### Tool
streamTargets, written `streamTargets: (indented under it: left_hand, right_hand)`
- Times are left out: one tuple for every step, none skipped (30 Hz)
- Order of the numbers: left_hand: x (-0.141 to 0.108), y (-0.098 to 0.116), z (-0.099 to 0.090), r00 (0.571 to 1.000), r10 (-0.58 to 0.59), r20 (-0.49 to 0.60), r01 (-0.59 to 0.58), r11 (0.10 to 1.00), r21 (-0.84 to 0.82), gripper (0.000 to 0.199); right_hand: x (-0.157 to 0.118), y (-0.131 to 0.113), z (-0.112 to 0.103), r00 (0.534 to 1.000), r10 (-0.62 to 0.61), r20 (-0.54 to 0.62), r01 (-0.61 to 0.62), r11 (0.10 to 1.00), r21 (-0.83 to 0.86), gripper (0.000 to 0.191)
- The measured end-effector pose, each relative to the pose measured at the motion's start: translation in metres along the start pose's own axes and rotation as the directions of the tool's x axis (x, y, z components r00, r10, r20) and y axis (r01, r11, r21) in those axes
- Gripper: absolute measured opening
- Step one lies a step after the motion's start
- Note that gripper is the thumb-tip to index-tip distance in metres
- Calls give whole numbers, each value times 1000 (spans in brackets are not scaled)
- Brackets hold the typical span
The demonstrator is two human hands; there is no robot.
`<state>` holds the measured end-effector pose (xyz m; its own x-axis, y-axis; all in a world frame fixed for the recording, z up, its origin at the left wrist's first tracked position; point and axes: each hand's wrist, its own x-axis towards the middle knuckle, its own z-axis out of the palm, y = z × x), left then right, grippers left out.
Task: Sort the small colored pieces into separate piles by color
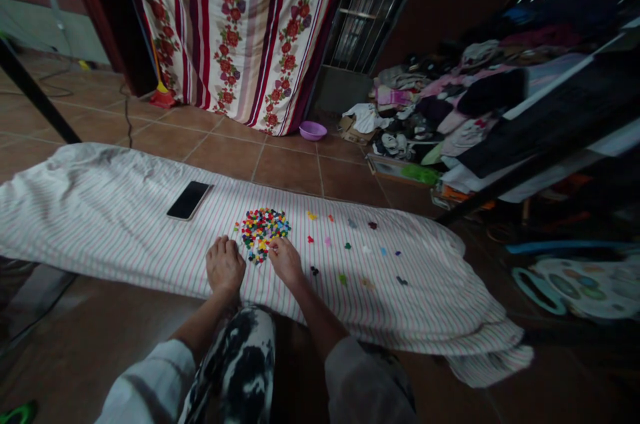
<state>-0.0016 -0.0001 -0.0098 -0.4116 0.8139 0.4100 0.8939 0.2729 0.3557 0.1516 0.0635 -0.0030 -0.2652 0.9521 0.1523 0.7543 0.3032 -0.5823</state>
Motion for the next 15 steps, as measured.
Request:
streamTargets:
  left_hand:
    - [0, 0, 0, 1000, 0, 2, 0, 1000, 4, 22]
    - [0, 0, 0, 1000, 1, 3, -1, 1000, 8, 22]
    - [0, 0, 0, 1000, 4, 4, -4, 1000, 13, 22]
    - [0, -1, 0, 1000, 6, 3, -6, 1000, 18, 23]
    - [0, -1, 0, 1000, 9, 1, -9, 1000, 22, 22]
    - [0, -1, 0, 1000, 11, -2, -11, 1000, 26, 22]
    - [0, -1, 0, 1000, 13, -5, -13, 1000, 28, 22]
    - [0, -1, 0, 1000, 13, -8, -13, 1000, 28, 23]
    - [0, 0, 0, 1000, 12, -10, -11, 1000, 26, 23]
    - [0, 0, 0, 1000, 10, -11, -10, 1000, 23, 23]
    - [0, 0, 0, 1000, 8, -11, -8, 1000, 17, 23]
    - [0, 0, 0, 1000, 8, -11, -8, 1000, 10, 23]
    - [0, 0, -1, 1000, 9, -11, -9, 1000, 4, 23]
    - [-1, 0, -1, 1000, 9, -13, -9, 1000, -1, 23]
    - [-1, 0, -1, 1000, 9, -14, -9, 1000, -3, 23]
  right_hand:
    - [0, 1, 0, 1000, 6, -10, -6, 999, 32, 18]
    - [-1, 1, 0, 1000, 14, -19, -13, 998, 63, 20]
    - [-1, 2, -1, 999, 23, -27, -21, 996, 89, 23]
    - [-1, 2, -2, 999, 35, -35, -31, 994, 105, 25]
    - [-1, 2, -3, 998, 48, -42, -43, 993, 111, 26]
    - [-1, 2, -4, 997, 60, -46, -54, 992, 111, 27]
    - [-2, 2, -6, 996, 68, -50, -62, 992, 110, 26]
    - [-2, 2, -7, 996, 74, -54, -67, 991, 112, 26]
    - [-3, 2, -8, 995, 76, -59, -69, 991, 118, 26]
    - [-4, 3, -8, 995, 76, -66, -67, 989, 130, 25]
    - [-5, 4, -9, 994, 73, -77, -61, 987, 146, 25]
    - [-7, 5, -9, 994, 66, -88, -51, 985, 164, 25]
    - [-9, 7, -9, 994, 56, -98, -37, 983, 182, 25]
    - [-11, 10, -10, 993, 46, -110, -23, 979, 201, 25]
    - [-13, 12, -11, 991, 42, -126, -13, 975, 221, 25]
